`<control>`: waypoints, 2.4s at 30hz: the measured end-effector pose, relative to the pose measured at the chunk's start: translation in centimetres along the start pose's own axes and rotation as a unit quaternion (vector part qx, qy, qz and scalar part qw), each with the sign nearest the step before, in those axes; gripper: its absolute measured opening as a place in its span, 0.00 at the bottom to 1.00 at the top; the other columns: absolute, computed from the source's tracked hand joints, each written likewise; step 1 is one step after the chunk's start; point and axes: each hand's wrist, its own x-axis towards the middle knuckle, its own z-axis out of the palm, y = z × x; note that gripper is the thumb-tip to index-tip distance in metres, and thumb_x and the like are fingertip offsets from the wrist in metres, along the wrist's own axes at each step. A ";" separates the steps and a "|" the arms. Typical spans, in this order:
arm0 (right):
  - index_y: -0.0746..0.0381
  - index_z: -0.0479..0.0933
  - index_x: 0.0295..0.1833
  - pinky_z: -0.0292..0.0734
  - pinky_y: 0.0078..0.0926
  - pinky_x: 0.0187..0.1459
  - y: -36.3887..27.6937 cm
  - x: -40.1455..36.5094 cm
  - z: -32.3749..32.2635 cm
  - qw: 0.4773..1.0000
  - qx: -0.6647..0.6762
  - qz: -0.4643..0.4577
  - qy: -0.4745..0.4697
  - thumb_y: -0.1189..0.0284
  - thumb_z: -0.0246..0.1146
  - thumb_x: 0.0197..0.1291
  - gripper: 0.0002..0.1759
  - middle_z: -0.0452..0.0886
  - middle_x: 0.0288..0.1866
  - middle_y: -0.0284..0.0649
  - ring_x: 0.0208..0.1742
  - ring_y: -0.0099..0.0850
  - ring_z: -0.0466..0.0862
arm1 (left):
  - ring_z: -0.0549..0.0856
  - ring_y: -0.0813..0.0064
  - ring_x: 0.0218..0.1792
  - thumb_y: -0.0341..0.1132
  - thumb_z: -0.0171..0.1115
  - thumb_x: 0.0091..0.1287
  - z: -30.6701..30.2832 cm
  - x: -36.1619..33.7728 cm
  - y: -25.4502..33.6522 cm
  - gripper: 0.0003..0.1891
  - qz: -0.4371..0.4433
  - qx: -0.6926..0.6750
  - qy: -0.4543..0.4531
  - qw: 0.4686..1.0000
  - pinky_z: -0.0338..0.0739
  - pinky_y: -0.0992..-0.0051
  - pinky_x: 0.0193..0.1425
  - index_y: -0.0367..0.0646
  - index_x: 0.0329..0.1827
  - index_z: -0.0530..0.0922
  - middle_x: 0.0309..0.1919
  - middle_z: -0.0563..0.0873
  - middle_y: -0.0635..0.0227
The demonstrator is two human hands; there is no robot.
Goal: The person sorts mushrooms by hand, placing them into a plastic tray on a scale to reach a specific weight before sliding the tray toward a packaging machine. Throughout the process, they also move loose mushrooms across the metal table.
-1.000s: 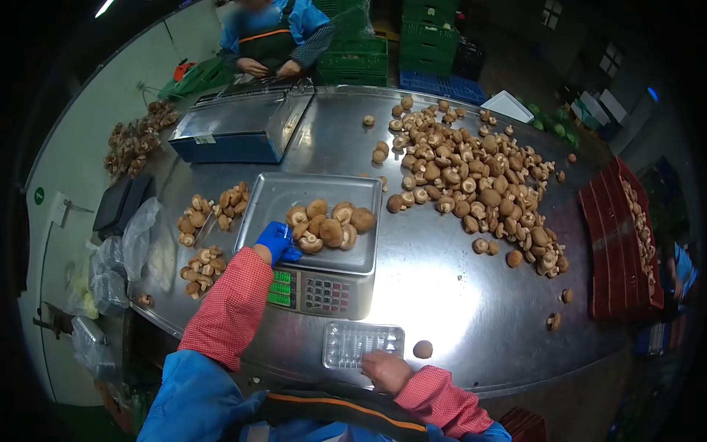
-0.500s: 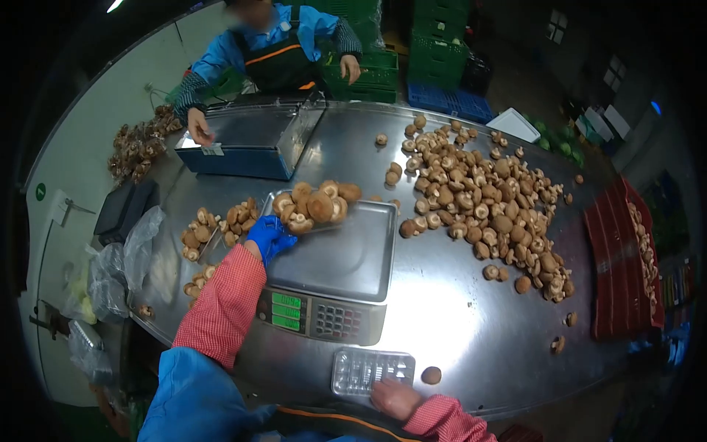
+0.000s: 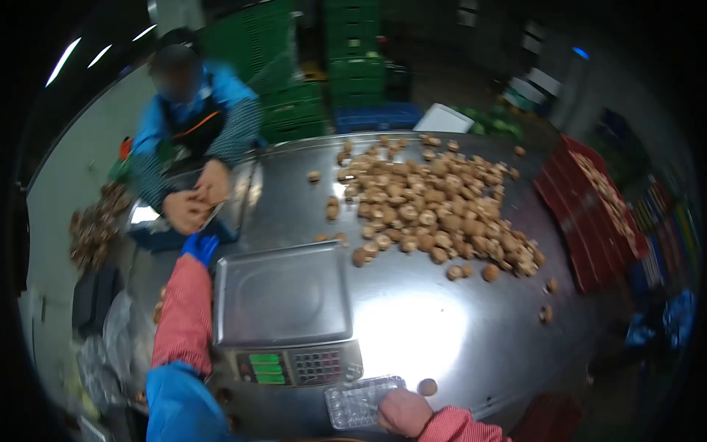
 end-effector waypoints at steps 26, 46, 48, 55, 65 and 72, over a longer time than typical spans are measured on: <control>0.64 0.74 0.53 0.78 0.29 0.32 30.1 -21.3 -18.3 0.708 0.205 0.515 0.437 0.71 0.52 0.66 0.14 0.79 0.32 0.41 0.31 0.30 0.80 | 0.82 0.65 0.51 0.37 0.70 0.59 21.6 -34.8 -42.6 0.35 -0.101 0.538 -0.523 0.654 0.77 0.69 0.54 0.44 0.68 0.63 0.54 0.79 0.57; 0.61 0.72 0.55 0.74 0.27 0.23 42.4 -11.4 -14.8 0.795 0.231 0.472 0.303 0.70 0.49 0.69 0.14 0.75 0.23 0.39 0.19 0.28 0.76 | 0.65 0.55 0.68 0.38 0.85 0.32 31.1 -38.2 -53.4 0.73 0.109 0.607 -0.489 0.617 0.64 0.64 0.71 0.47 0.77 0.35 0.70 0.56 0.47; 0.62 0.71 0.54 0.73 0.26 0.20 40.4 -9.8 -13.5 0.760 0.331 0.461 0.316 0.70 0.48 0.69 0.13 0.74 0.22 0.38 0.18 0.27 0.75 | 0.65 0.56 0.69 0.37 0.83 0.36 29.1 -36.9 -55.3 0.71 0.112 0.561 -0.536 0.621 0.64 0.65 0.70 0.48 0.77 0.34 0.69 0.58 0.47; 0.65 0.70 0.50 0.80 0.25 0.29 35.6 -7.4 -5.9 0.607 0.538 0.395 0.430 0.64 0.44 0.73 0.16 0.76 0.34 0.40 0.28 0.29 0.81 | 0.70 0.58 0.66 0.39 0.81 0.43 26.3 -43.8 -50.1 0.66 0.086 0.604 -0.453 0.650 0.67 0.67 0.69 0.45 0.77 0.37 0.64 0.68 0.50; 0.63 0.71 0.51 0.79 0.23 0.43 25.8 -6.3 -3.8 0.545 0.593 0.356 0.474 0.64 0.46 0.73 0.14 0.78 0.43 0.39 0.42 0.27 0.81 | 0.80 0.68 0.40 0.54 0.65 0.60 19.8 -41.4 -42.4 0.39 0.094 0.580 -0.378 0.715 0.77 0.69 0.48 0.42 0.68 0.64 0.50 0.78 0.56; 0.62 0.67 0.55 0.82 0.26 0.24 21.8 -1.8 1.5 0.631 0.554 0.292 0.457 0.58 0.45 0.73 0.19 0.78 0.44 0.42 0.39 0.35 0.84 | 0.74 0.64 0.58 0.59 0.50 0.69 18.4 -36.9 -38.7 0.33 -0.155 0.478 -0.366 0.784 0.67 0.68 0.64 0.43 0.68 0.65 0.62 0.72 0.56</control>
